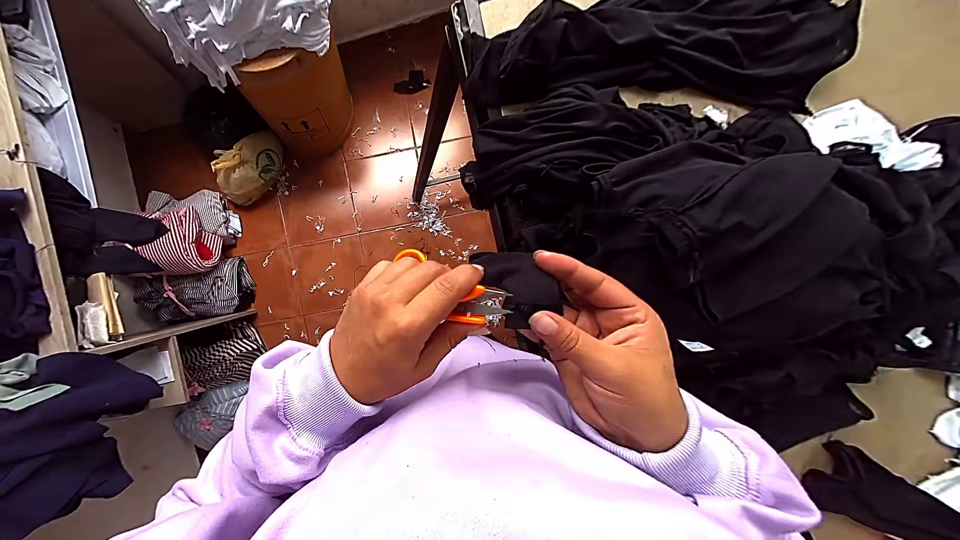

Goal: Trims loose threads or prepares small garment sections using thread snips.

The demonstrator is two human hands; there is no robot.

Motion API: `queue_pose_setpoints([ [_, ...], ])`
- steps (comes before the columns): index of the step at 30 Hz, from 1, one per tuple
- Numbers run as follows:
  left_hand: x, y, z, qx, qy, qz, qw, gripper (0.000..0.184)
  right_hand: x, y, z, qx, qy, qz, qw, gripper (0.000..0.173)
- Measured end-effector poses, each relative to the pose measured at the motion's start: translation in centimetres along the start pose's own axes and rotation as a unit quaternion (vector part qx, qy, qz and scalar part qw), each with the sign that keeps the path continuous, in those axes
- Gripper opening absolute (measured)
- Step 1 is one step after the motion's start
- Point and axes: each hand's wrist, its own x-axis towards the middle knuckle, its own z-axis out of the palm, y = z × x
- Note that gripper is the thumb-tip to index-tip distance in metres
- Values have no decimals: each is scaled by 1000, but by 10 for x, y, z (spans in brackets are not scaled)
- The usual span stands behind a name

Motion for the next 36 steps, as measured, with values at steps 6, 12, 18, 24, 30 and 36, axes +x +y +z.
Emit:
queue_pose_setpoints([
  [6, 5, 5, 3, -5, -15, 19, 1000, 35, -1, 1, 2, -37, -4, -17, 999, 49],
  [12, 4, 1, 6, -21, 4, 13, 1000, 31, -2, 1, 2, -47, -3, -22, 999, 49],
  [18, 3, -10, 11, -86, 142, -81, 983, 31, -2, 3, 2, -41, 3, -20, 999, 46],
  [24, 4, -8, 17, -185, 92, -56, 977, 30, 1, 10, 5, -65, -6, -31, 997, 29],
  [30, 3, -10, 11, -235, 61, -44, 969, 32, 4, 12, 0, 6, -18, -24, 1000, 8],
  [36, -4, -12, 5, -140, 51, -84, 985, 40, 3, 11, 2, 28, -12, -32, 999, 22],
])
